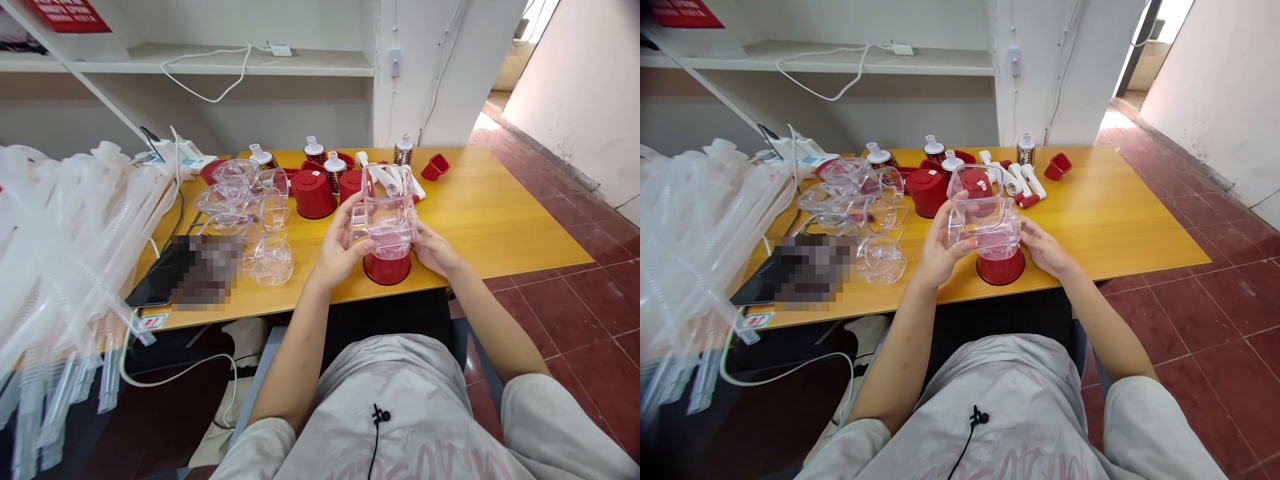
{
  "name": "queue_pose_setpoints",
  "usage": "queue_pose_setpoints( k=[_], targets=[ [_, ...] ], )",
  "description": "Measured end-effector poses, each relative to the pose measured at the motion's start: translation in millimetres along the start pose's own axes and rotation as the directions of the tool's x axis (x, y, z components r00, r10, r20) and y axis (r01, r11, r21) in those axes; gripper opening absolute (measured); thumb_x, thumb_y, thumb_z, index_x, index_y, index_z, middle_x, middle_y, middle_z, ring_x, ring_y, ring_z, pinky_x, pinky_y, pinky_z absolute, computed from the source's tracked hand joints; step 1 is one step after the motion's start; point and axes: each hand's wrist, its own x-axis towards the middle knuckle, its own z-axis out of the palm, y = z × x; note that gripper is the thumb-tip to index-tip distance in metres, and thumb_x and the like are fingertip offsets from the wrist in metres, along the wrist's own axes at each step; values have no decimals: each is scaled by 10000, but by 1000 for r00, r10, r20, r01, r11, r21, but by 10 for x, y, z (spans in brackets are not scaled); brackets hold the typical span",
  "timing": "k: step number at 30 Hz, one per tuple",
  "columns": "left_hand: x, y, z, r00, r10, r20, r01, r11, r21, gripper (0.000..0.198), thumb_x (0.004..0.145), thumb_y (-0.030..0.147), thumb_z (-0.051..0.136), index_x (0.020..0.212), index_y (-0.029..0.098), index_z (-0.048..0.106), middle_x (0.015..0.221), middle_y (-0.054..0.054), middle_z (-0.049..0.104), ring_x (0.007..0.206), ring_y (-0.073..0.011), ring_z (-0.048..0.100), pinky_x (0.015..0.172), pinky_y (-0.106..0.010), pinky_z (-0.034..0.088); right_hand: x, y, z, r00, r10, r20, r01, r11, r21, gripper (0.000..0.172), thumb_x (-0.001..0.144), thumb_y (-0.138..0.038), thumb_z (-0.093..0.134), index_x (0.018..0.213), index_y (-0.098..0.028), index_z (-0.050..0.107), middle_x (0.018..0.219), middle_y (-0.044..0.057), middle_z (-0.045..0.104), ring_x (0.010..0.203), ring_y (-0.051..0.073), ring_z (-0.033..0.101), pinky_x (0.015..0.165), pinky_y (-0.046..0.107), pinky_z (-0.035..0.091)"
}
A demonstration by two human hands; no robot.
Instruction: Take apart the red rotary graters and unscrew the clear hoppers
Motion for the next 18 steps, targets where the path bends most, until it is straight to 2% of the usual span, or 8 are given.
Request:
queue_pose_setpoints(
  k=[3, 6, 12, 15, 18],
  targets=[
    [-17, 110, 91, 990, -110, -91, 101, 990, -97, 1095, 768, 738, 1129, 1652, 234, 723, 1601, -208, 727, 1626, -473, 671, 1393, -582, 554, -37, 56, -9, 998, 19, 53, -19, 1000, -2, 585, 1137, -564, 825, 1590, -204, 737, 1671, 163, 731, 1539, 341, 732, 1346, 642, 622],
    [-19, 161, 154, 983, -143, -117, 127, 983, -132, 1129, 710, 772, 1144, 1612, 223, 744, 1524, -199, 734, 1576, -474, 687, 1356, -574, 571, -83, 79, -25, 996, 34, 85, -32, 999, -18, 528, 1147, -507, 829, 1573, -209, 744, 1650, 152, 735, 1498, 327, 747, 1306, 612, 656],
    [-42, 114, 193, 988, -45, -148, 39, 998, -40, 1003, 793, 801, 1084, 1577, 280, 736, 1463, -132, 736, 1445, -377, 733, 1262, -483, 621, -87, 92, -88, 992, 17, 128, -12, 999, -36, 530, 1134, -521, 846, 1548, -201, 763, 1650, 152, 749, 1528, 332, 742, 1354, 637, 618],
    [-81, 135, 246, 987, -14, -163, 13, 1000, -11, 961, 845, 787, 1055, 1586, 285, 703, 1498, -138, 728, 1478, -383, 729, 1282, -487, 617, -83, 103, -98, 991, -1, 136, 6, 999, -36, 562, 1129, -536, 849, 1573, -205, 755, 1668, 154, 745, 1557, 340, 731, 1385, 655, 590],
    [-147, 184, 343, 974, -5, -227, 9, 1000, 17, 949, 847, 747, 1071, 1578, 292, 672, 1552, -143, 711, 1514, -395, 719, 1327, -505, 589, -85, 109, -92, 991, 1, 136, 6, 999, -47, 563, 1131, -548, 845, 1567, -202, 761, 1667, 155, 751, 1569, 342, 729, 1400, 662, 574]
  ],
)
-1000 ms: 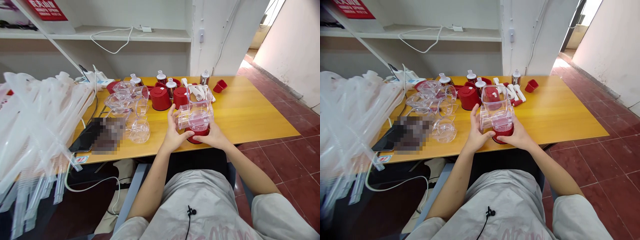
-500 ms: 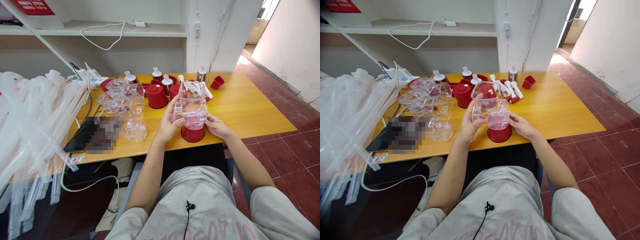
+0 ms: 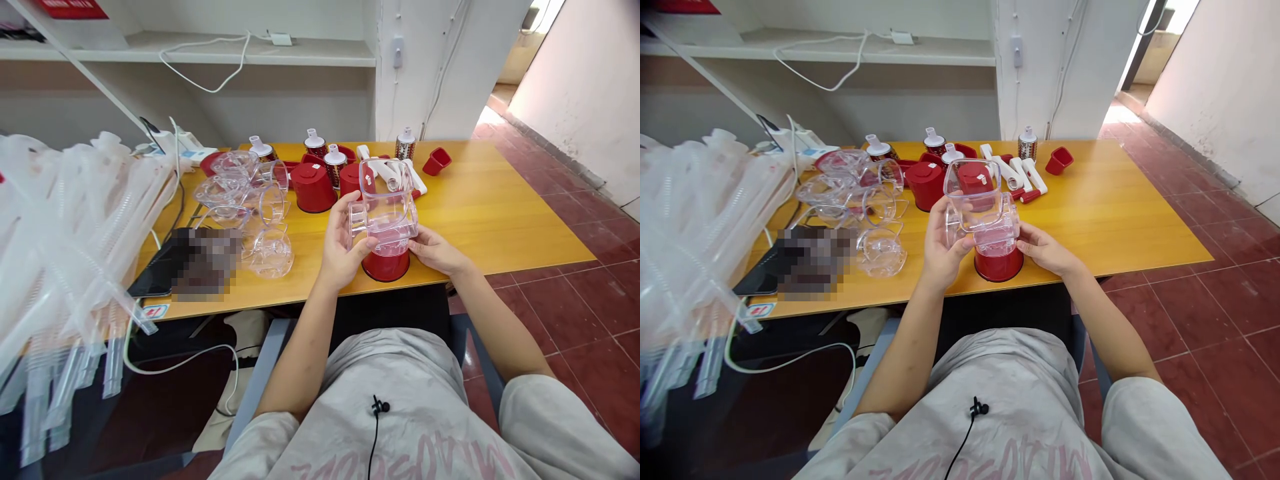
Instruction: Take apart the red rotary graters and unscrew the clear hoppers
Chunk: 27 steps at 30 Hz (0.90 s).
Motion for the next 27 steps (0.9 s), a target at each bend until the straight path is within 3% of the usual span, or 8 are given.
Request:
queue_pose_setpoints(
  k=[6, 11, 15, 17, 20, 23, 27],
  targets=[
    [-171, 121, 198, 992, 53, -113, -50, 998, 35, 933, 830, 735, 1096, 1530, 317, 642, 1516, -111, 700, 1524, -363, 706, 1303, -453, 607, -5, -9, 12, 1000, 12, -11, -12, 1000, -16, 562, 1142, -520, 833, 1607, -219, 735, 1713, 158, 708, 1593, 351, 702, 1381, 657, 594],
    [-158, 254, 265, 958, 118, -260, -118, 993, 17, 884, 853, 769, 1071, 1505, 325, 673, 1530, -99, 676, 1454, -334, 728, 1274, -449, 600, -2, -19, 21, 1000, -4, 17, 5, 1000, -7, 625, 1132, -561, 836, 1641, -217, 718, 1748, 168, 692, 1628, 366, 685, 1408, 683, 566],
    [-138, 309, 167, 950, -48, -309, 2, 989, -148, 837, 860, 828, 1037, 1461, 338, 721, 1465, -73, 729, 1259, -259, 800, 1059, -352, 685, 3, -35, 52, 1000, -21, 12, 21, 999, -30, 879, 1040, -794, 839, 1731, -282, 660, 1882, 157, 605, 1726, 370, 635, 1473, 656, 516],
    [-160, 324, 102, 951, -143, -275, 71, 964, -255, 773, 878, 852, 1004, 1387, 320, 769, 1435, -76, 772, 1289, -263, 809, 996, -317, 713, -10, -51, 92, 999, -36, 3, 36, 997, -66, 1124, 889, -956, 875, 1786, -337, 601, 1937, 127, 552, 1765, 365, 608, 1485, 601, 523],
    [-233, 341, 35, 938, -307, -162, 221, 888, -404, 729, 971, 916, 861, 1335, 287, 806, 1483, -109, 801, 1421, -316, 789, 1035, -384, 759, -62, -81, 209, 998, -62, -32, 55, 983, -174, 1450, 642, -874, 1096, 1852, -341, 502, 1992, 134, 458, 1840, 403, 510, 1536, 608, 457],
    [-313, 340, 12, 903, -418, -98, 322, 811, -488, 713, 1030, 924, 774, 1332, 279, 804, 1542, -107, 808, 1439, -325, 796, 1019, -412, 784, -145, -115, 369, 989, -97, -112, 59, 950, -306, 1376, 672, -650, 1173, 1831, -321, 510, 1971, 155, 459, 1855, 418, 466, 1595, 650, 333],
    [-365, 295, -3, 898, -427, -109, 323, 806, -497, 668, 1043, 897, 777, 1288, 276, 782, 1518, -101, 832, 1495, -335, 783, 959, -368, 786, -274, -172, 425, 966, -143, -213, 38, 902, -431, 1175, 733, -582, 1143, 1740, -329, 594, 1851, 156, 586, 1752, 422, 574, 1569, 674, 386]
  ],
)
